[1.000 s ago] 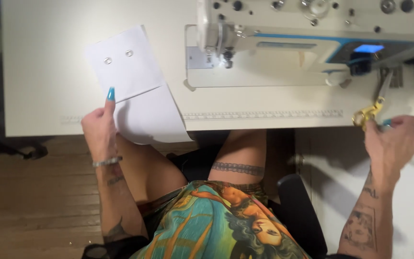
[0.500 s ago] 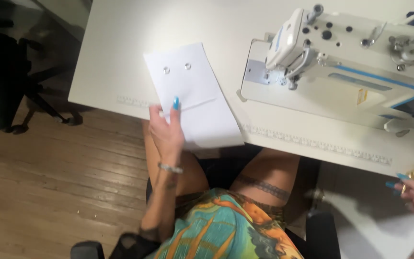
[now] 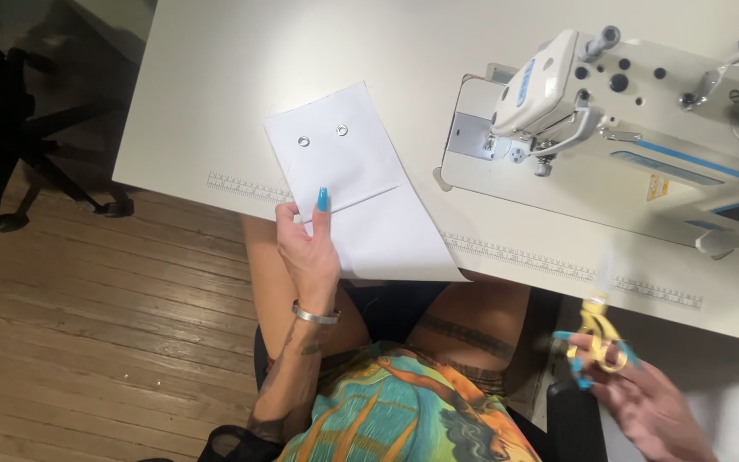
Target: Trimming excess threads from a small white fabric piece with grommets using scissors
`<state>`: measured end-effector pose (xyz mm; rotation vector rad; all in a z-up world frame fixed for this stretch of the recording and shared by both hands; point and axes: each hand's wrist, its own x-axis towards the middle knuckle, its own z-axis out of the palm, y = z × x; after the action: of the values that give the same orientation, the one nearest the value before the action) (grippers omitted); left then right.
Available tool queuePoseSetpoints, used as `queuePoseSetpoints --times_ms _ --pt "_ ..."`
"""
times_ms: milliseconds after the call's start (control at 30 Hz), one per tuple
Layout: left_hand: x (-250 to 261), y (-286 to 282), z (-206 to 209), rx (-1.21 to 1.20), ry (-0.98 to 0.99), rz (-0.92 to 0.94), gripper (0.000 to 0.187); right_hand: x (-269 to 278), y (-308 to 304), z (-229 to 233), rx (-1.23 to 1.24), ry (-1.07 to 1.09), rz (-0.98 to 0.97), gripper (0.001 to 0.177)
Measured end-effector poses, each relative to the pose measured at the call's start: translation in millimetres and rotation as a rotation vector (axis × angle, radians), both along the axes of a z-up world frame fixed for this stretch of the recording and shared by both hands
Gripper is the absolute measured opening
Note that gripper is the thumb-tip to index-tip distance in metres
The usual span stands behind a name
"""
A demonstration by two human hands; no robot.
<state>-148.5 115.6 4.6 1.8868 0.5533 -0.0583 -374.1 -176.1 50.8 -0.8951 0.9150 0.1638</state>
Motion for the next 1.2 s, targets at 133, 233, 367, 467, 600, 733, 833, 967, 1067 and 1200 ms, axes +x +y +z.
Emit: queuePoseSetpoints --times_ms 133,233,367,467,600,733,833,967,1067,1200 --pt "0 -3 8 0.034 -0.038 0.006 0.036 46 27 12 -0.052 0.06 0.308 0.056" --pt "1 -1 7 0.057 -0.057 0.001 0.037 59 29 -1 0.292 -0.33 0.387 0.045" --pt "6 2 10 0.014 -0.021 0.013 0.038 85 43 6 0.298 -0.204 0.568 0.053" --pt "8 3 7 -0.005 -0.031 -0.004 0.034 100 50 2 0.163 0.098 0.57 0.043" --pt "7 5 1 0.017 -0.015 -0.007 0.031 121 65 5 -0.025 0.313 0.612 0.038" --pt "7 7 -5 0.04 -0.033 -0.025 0.031 129 75 -5 -0.045 0.313 0.755 0.019" --pt "9 9 -1 0.024 0.026 -0.056 0.037 109 64 -45 -0.089 0.199 0.741 0.02" --pt "11 9 0 0.021 0.017 -0.055 0.036 123 72 -23 -0.189 0.194 0.731 0.039" --pt "10 9 4 0.019 0.042 -0.06 0.035 143 82 -5 -0.276 0.282 0.857 0.042" --pt "7 12 1 -0.127 -0.139 -0.057 0.026 170 91 -12 -0.338 0.116 0.806 0.055"
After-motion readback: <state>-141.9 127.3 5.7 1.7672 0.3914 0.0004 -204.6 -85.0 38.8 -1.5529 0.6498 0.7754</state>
